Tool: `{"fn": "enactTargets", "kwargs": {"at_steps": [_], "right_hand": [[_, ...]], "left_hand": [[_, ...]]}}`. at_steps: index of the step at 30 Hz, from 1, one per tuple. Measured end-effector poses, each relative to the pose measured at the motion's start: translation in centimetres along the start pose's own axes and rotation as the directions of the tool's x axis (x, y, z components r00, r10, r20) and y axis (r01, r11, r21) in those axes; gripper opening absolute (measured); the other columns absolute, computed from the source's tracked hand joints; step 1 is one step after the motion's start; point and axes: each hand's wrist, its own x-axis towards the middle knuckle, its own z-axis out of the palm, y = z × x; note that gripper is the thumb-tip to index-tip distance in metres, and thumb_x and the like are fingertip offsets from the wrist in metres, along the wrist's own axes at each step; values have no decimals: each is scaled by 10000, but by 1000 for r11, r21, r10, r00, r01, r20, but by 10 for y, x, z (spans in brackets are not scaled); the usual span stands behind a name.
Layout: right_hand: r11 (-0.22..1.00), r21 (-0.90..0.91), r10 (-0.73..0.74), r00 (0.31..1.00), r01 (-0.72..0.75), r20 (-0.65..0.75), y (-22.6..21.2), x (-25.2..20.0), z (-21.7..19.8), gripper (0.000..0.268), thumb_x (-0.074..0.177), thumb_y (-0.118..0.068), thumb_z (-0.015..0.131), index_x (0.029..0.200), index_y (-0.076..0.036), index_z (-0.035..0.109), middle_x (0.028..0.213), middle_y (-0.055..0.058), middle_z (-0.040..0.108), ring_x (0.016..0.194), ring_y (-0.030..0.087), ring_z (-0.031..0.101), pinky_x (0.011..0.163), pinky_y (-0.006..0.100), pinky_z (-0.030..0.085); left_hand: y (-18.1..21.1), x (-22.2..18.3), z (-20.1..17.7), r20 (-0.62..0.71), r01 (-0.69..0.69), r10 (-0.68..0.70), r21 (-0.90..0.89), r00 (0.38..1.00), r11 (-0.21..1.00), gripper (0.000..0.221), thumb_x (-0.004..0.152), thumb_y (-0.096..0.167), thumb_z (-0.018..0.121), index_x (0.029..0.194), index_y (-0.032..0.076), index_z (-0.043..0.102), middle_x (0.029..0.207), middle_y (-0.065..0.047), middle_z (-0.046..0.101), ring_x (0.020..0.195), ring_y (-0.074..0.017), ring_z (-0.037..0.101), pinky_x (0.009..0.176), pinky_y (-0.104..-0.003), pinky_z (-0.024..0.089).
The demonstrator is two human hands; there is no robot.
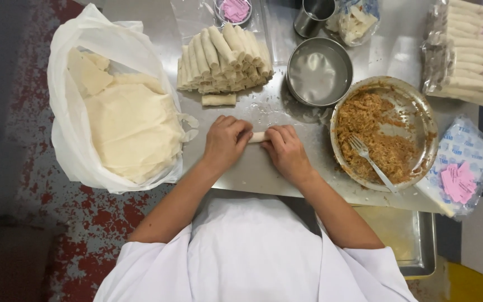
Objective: Rolling thin dough wrappers with filling to create spring rolls on a production line.
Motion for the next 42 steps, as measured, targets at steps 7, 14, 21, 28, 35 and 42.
{"fn": "enactTargets", "kwargs": {"at_steps": [7,14,21,28,35,42], "right_hand": [[991,-46,-126,992,126,6,24,6,9,260,956,-97,736,1197,-3,714,1242,221,687,1178,396,638,973,494,560],[922,387,12,1000,-19,19,37,11,8,178,998,-94,691,1154,-90,778,1110,100,764,1067,347,728,888,446,598],[942,240,-256,965,234,63,-6,31,3,269,921,-121,773,1190,-115,791,997,81,755,915,295,697,847,424,601],[949,190,-256,967,252,-7,-12,102,55,226,916,-113,792,1136,-78,754,866,89,721,848,286,694,775,419,586],[959,-17,-281,958,282,53,-39,120,71,94,908,-128,810,936,-63,747,924,120,727,893,311,717,781,411,618],[988,56,-146,989,147,-11,-28,70,51,50,891,-89,807,925,-116,781,953,44,695,962,240,686,847,345,585]], "left_hand": [[3,-3,-3,70,-106,99,104,993,989,216,839,212,858,1042,157,812,925,-79,716,910,-257,645,832,-390,527],[-17,-18,2,75,-73,85,-153,994,986,425,816,168,855,1231,157,764,868,-124,680,878,-343,651,821,-444,540],[-9,-43,-35,-68,44,-65,-277,996,960,306,915,319,798,1125,97,779,813,-139,724,806,-329,697,773,-407,566],[-31,-77,-116,-211,-80,161,349,964,934,231,758,174,852,935,123,713,1061,-98,638,1036,-344,609,869,-478,512],[-54,-95,-117,-289,-5,180,517,940,856,129,803,175,757,827,154,632,949,-41,592,983,-274,598,888,-432,471],[-50,-84,-133,-375,49,67,291,925,955,123,818,218,763,723,190,692,848,18,696,881,-253,666,787,-385,505]]}}
